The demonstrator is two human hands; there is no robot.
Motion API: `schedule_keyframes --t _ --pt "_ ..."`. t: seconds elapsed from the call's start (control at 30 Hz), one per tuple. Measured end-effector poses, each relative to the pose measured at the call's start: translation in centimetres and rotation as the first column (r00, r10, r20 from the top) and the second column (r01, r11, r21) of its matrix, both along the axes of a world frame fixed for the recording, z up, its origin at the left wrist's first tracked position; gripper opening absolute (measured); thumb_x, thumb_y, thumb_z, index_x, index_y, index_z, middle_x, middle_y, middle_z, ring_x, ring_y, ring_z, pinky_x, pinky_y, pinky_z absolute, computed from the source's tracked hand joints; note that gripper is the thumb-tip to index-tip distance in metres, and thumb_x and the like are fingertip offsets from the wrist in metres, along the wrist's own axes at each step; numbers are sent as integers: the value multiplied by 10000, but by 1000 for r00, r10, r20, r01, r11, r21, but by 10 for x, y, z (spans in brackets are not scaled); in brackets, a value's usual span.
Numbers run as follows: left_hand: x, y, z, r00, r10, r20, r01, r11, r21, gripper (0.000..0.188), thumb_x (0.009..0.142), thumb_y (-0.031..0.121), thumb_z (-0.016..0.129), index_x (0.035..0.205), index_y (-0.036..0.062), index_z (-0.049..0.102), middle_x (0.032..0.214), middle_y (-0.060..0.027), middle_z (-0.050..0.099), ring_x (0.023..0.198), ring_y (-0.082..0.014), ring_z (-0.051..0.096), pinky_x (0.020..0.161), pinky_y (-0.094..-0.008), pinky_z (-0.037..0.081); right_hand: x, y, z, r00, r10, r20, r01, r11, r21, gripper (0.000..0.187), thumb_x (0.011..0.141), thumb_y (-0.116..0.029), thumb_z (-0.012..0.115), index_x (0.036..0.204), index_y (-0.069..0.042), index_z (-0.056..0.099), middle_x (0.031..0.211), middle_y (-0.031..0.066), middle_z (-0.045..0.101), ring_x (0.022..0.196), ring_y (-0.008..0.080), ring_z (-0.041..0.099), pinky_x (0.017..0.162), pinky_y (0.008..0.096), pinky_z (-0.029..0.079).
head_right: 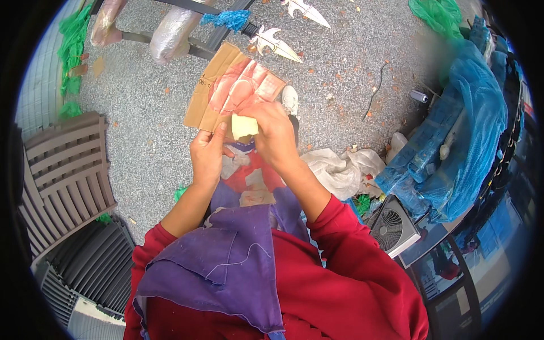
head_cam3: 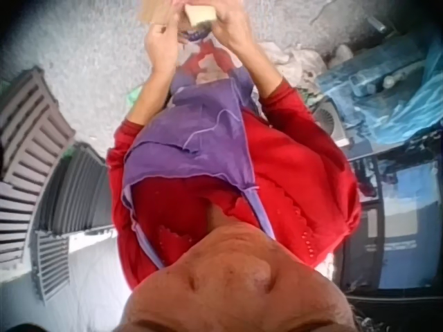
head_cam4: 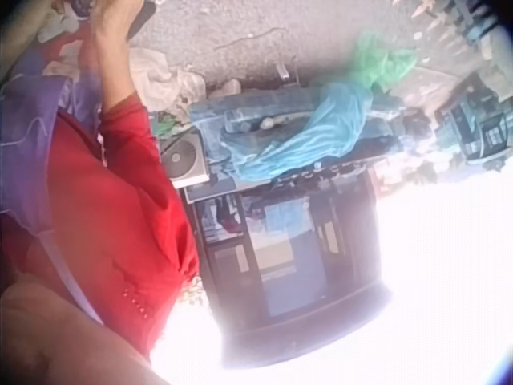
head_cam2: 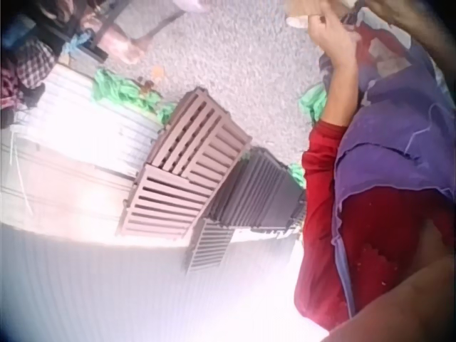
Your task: The person uses a sponge to apply pink paint to a black metal gate, referencing a cardboard sample. They repeatedly dab the sponge onto the sample and then onto the gate's bars and decorative elements. Another person is visible working nearby.
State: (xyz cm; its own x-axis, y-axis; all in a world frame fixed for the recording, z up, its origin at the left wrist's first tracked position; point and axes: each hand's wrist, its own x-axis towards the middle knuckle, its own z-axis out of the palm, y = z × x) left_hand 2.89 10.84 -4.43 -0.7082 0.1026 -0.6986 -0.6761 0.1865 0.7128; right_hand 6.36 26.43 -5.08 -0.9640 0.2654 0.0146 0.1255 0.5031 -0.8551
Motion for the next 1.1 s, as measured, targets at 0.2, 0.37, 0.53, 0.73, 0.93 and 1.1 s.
schedule_keyframes --t 0.2,0.37,0.53,0.73,0.93,1.1 --pt "-12 -23 -10 981 191 -29 -190 981 22 260 933 210 591 1015 -37 605 881 -92 653 680 -120 629 428 -207 471 -9 67 -38 933 -347 98 356 930 -93 211 757 24 640 955 -45 656 948 98 636 894 273 587 805 348 458" --pt "-13 -36 -18 975 221 -17 -221 975 -28 255 932 190 594 1079 -18 604 895 -65 643 691 -113 626 431 -203 474 -46 124 -104 914 -389 117 337 887 315 188 776 -95 696 957 -60 656 918 99 625 887 287 573 773 388 457" --pt "-11 -39 -16 971 238 -12 -238 971 -24 267 933 198 592 1091 -17 602 907 -69 645 697 -115 625 433 -204 473 -99 123 -136 960 -271 75 234 917 323 179 773 -113 668 947 -79 651 905 113 617 890 324 559 792 423 452" --pt "-15 -45 -13 959 282 -2 -282 959 -24 290 932 218 595 1091 -25 596 914 -82 651 716 -123 632 441 -206 477 -72 141 -120 934 -205 292 29 860 510 219 777 -228 713 920 -71 657 906 128 633 897 323 565 774 426 461" --pt "-13 -55 -20 949 316 16 -316 949 -7 280 930 218 601 1067 -25 598 911 -85 655 721 -131 635 448 -206 480 -76 137 -97 915 -282 289 166 915 369 231 779 -223 715 930 -54 670 933 155 657 867 321 594 771 413 467" --pt "-16 -51 -17 953 300 32 -299 954 -22 265 929 214 601 1051 -21 602 908 -84 655 717 -126 634 447 -205 479 -99 110 -122 978 -146 146 51 857 513 177 762 -174 710 893 -70 651 873 104 629 862 315 555 767 427 441"
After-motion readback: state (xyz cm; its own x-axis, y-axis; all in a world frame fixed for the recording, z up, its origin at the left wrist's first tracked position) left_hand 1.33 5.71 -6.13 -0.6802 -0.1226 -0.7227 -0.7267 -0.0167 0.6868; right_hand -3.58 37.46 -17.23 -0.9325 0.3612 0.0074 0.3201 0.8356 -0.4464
